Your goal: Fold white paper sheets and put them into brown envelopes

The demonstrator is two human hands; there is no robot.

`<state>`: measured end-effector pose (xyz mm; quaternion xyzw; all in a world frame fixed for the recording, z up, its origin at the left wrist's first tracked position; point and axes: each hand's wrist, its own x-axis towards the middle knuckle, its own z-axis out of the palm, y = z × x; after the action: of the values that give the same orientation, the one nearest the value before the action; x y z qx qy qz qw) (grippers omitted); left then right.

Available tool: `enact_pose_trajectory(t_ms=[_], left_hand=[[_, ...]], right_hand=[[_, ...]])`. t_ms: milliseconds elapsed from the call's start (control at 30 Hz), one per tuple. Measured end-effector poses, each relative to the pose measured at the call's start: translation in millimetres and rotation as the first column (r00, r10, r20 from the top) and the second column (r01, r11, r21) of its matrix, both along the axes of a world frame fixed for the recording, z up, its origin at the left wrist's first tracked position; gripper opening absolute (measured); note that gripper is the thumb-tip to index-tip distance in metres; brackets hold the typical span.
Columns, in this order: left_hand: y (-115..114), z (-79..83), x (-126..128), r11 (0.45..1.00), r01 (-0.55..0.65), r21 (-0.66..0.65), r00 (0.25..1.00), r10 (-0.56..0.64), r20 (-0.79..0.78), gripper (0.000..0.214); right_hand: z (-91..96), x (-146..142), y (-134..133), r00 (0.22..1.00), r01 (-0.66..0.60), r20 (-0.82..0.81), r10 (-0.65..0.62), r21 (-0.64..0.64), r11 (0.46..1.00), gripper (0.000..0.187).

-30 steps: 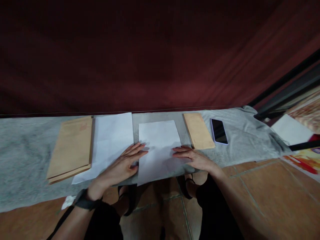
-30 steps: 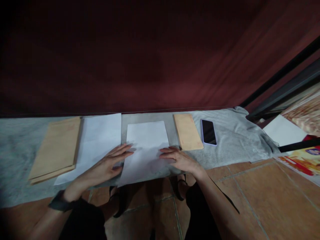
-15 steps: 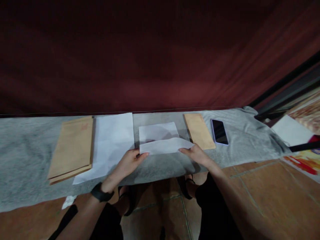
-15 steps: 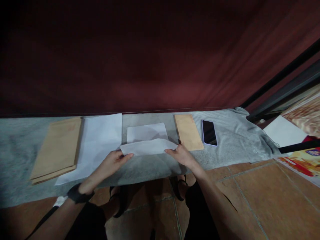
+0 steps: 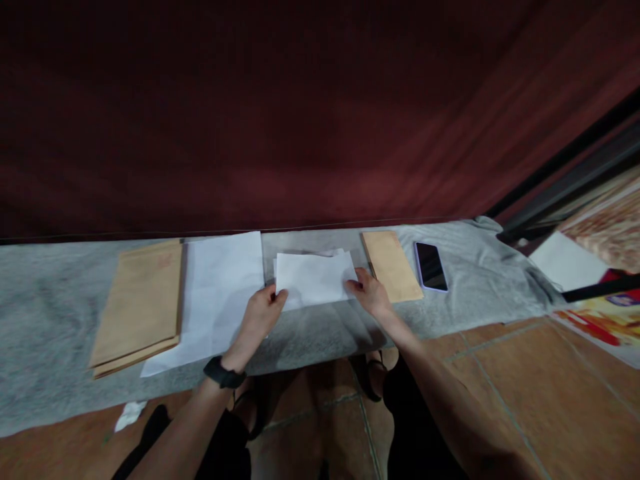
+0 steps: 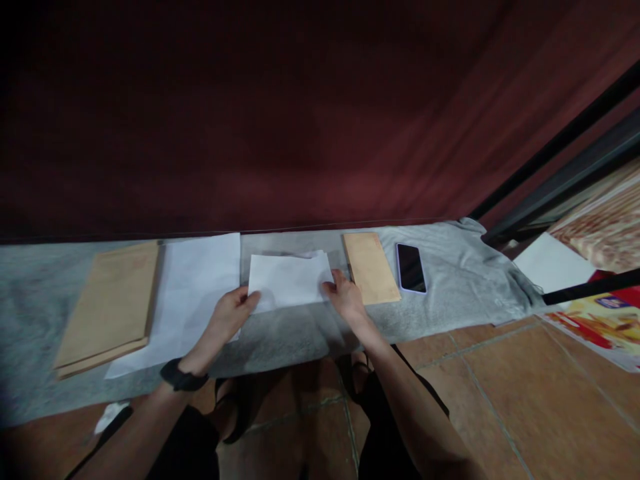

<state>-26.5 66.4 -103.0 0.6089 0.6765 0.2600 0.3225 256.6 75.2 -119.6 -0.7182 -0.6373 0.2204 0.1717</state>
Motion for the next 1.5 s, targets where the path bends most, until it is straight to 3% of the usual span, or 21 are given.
enact_pose_trajectory(t_ms=[233, 600, 933, 1133, 1200, 1333, 1500], left_hand=[[2.6, 10.2, 4.0, 0.998, -0.019, -0.052, 0.962, 0.004, -0.273, 0.034], [12.4, 14.5, 6.9, 0.986, -0.058, -0.158, 0.879, -0.025, -0.476, 0.034], [14.9, 26.7, 16.5, 0.97, -0.113, -0.215, 0.835, -0.024, -0.55, 0.038], [15.2, 24.3, 16.4, 0.978, -0.1, -0.185, 0.818, -0.025, -0.575, 0.038], [15.4, 21.7, 15.2, 0.982, -0.087, -0.166, 0.814, -0.026, -0.58, 0.037], [16.4, 17.4, 14.4, 0.988, -0.07, -0.136, 0.804, -0.025, -0.594, 0.035], [17.6, 15.8, 16.0, 0.991, -0.067, -0.119, 0.797, -0.018, -0.603, 0.034]], right_hand=[[8.6, -9.4, 2.7, 0.995, 0.021, 0.096, -0.014, -0.067, 0.998, 0.042], [16.1, -23.4, 8.6, 0.962, 0.067, 0.27, -0.036, -0.103, 0.992, 0.046], [8.5, -33.4, 9.4, 0.922, 0.035, 0.386, -0.042, 0.024, 0.999, 0.042], [7.5, -34.5, 9.9, 0.918, -0.009, 0.391, -0.06, 0.173, 0.985, 0.04], [5.6, -38.2, 9.6, 0.944, -0.068, 0.33, -0.011, 0.227, 0.971, 0.041], [-3.6, -53.1, 6.5, 0.959, -0.255, 0.194, 0.205, 0.286, 0.923, 0.046], [-20.3, -70.1, -0.6, 0.918, -0.372, 0.234, 0.319, 0.234, 0.898, 0.052]])
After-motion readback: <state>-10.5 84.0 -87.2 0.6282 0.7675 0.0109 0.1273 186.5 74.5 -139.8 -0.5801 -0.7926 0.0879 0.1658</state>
